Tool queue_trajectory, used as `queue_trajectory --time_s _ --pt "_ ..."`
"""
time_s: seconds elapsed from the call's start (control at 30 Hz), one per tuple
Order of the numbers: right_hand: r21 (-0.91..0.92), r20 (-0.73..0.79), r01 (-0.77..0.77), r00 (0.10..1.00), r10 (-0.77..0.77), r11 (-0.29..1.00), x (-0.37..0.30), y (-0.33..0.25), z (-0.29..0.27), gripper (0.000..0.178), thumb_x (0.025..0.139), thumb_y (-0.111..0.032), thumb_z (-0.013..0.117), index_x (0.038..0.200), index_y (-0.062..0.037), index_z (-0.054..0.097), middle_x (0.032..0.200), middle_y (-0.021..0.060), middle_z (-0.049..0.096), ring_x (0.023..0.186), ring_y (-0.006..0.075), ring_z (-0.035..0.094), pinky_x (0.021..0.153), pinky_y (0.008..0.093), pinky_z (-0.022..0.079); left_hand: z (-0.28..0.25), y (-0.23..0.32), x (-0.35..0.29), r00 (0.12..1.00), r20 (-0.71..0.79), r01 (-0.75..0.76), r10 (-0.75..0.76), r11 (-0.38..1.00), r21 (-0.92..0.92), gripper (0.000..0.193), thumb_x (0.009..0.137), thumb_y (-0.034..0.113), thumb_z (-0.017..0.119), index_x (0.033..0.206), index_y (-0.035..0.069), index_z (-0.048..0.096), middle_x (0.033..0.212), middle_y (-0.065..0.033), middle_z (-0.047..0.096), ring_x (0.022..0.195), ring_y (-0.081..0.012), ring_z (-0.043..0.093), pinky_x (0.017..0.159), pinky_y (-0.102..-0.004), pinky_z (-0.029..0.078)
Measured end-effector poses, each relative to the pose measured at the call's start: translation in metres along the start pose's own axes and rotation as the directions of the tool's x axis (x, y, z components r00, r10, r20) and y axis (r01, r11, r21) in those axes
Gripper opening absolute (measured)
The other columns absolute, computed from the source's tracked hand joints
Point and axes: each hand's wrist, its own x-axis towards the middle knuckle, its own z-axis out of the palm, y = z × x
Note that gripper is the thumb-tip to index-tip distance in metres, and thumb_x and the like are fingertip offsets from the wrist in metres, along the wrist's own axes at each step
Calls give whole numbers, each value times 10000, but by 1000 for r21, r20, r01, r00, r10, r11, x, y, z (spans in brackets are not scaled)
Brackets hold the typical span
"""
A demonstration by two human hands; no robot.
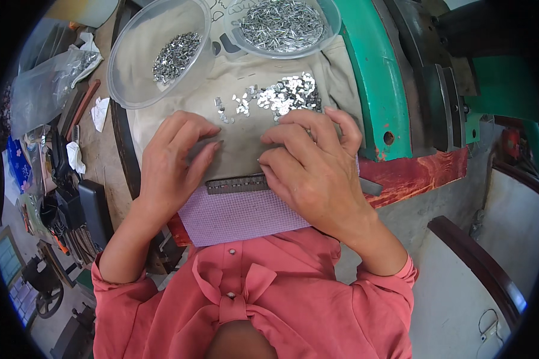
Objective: The person arranges small silver metal pieces into a rectangular grid on a purple mat. They then use a metal bar to press the pieces together and place the assembled unit into a green press machine. The person operates the machine lever to press the unit and removes the finished component.
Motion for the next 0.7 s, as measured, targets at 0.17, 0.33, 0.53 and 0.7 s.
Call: queue_trajectory --time_s 0.17,0.33,0.53,0.7 --pt "48 52 24 998 -27 999 1 -6 -7 164 689 -138 795 806 -144 679 1044 -35 645 1106 188 589 1087 492 272 9 0 9 999 -27 -35 36 999 37 202 816 41 735 1006 54 669 962 -92 627 902 -306 632 762 -390 506" --pt "35 121 -4 993 0 999 -9 -10 -3 124 708 -136 788 785 -141 690 1006 -38 653 1096 176 593 1098 486 264 21 -6 16 994 -49 -95 101 988 120 157 823 65 734 966 77 671 916 -77 606 858 -291 629 731 -399 502" --pt "44 69 -46 997 43 998 -4 -1 -10 146 711 -129 801 819 -151 705 1013 -44 656 1092 186 594 1086 494 270 20 -7 17 990 -77 -108 118 986 126 134 803 64 747 884 68 640 870 -70 589 818 -287 620 698 -396 493" --pt "-31 -15 -55 998 55 998 6 13 6 161 707 -122 808 832 -140 709 1002 -40 647 1082 197 589 1065 488 292 13 2 11 993 -71 -96 96 995 -4 139 793 47 744 892 62 648 879 -85 605 789 -299 618 685 -400 491"
